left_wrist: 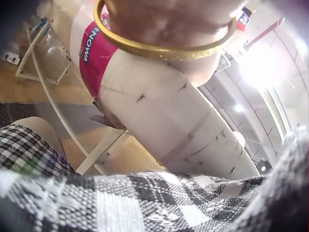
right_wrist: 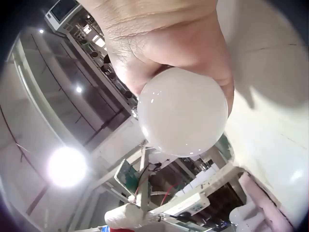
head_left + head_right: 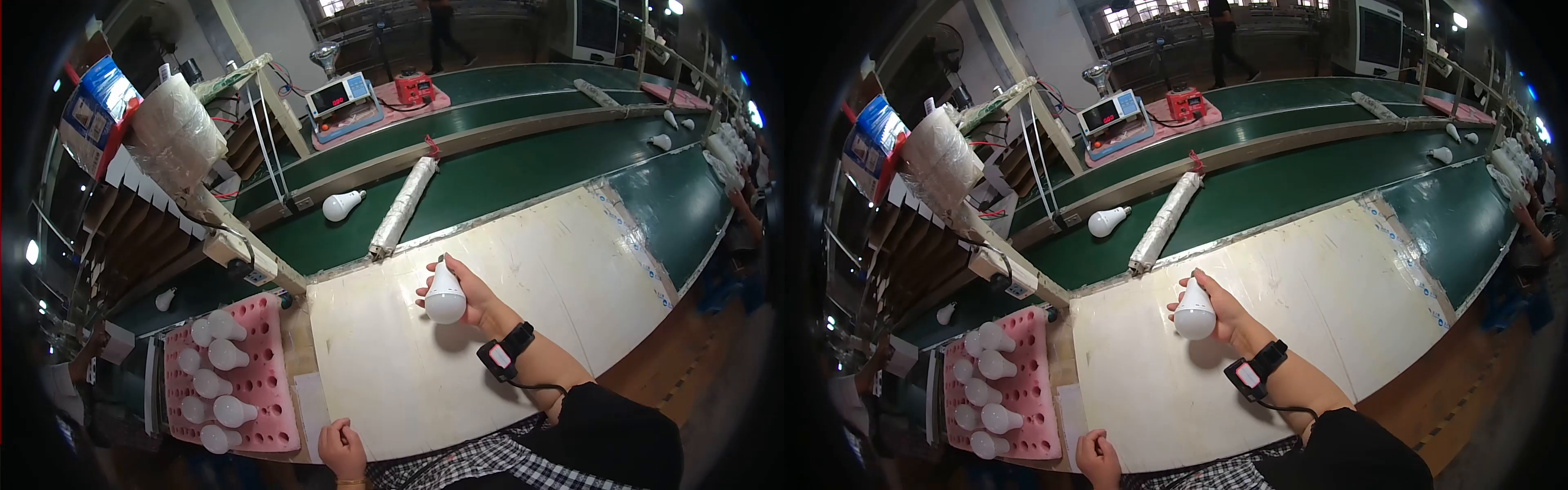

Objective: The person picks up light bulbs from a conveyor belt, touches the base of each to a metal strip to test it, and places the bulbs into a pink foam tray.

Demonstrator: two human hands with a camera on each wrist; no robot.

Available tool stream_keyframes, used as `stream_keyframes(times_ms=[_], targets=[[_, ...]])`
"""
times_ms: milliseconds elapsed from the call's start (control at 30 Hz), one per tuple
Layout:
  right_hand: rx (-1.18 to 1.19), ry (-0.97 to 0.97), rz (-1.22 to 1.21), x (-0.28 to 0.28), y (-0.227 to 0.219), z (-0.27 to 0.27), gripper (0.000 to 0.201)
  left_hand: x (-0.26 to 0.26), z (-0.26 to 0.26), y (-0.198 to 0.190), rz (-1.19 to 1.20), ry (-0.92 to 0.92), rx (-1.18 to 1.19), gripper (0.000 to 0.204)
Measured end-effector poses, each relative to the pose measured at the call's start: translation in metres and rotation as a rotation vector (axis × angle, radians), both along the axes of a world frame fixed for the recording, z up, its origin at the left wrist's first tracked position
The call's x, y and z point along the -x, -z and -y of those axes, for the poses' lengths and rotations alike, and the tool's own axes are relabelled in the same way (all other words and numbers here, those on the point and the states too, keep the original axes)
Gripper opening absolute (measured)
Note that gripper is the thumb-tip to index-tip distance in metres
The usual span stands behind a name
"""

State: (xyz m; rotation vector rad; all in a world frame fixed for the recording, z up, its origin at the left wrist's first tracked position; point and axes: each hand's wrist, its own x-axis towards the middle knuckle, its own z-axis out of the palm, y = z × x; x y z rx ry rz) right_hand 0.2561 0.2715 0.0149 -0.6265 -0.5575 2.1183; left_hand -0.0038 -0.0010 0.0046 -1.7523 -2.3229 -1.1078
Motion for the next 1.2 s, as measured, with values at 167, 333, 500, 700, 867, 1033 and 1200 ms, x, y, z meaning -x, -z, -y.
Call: stream_keyframes(times_ms=[167,333,500,700,867,1033,1200], targets=[[0.191,-0.035,-0.122,0.015,0.012,0.002,0.033,0.004,0.002,0.014,0.014,-0.053,0.025,0.012],[0.185,-0.091,-0.078,0.016,0.005,0.009,0.037,0.005,0.002,0.013,-0.021,-0.038,0.055,0.013],[0.075,-0.039,0.021,0.017,0.005,0.008,0.037,0.003,0.002,0.011,-0.014,-0.046,0.072,0.012],[-0.013,-0.035,0.086,0.02,0.003,0.011,0.036,0.004,0.003,0.013,-0.005,-0.038,0.06,0.012],[-0.019,-0.043,0.084,0.019,0.003,0.011,0.038,0.005,0.003,0.014,-0.003,-0.026,0.032,0.011],[0.025,-0.031,0.035,0.019,0.008,0.01,0.044,0.006,0.003,0.014,0.004,-0.025,0.036,0.012],[0.043,-0.042,-0.004,0.018,0.012,0.008,0.045,0.006,0.003,0.016,0.003,-0.02,0.032,0.012]])
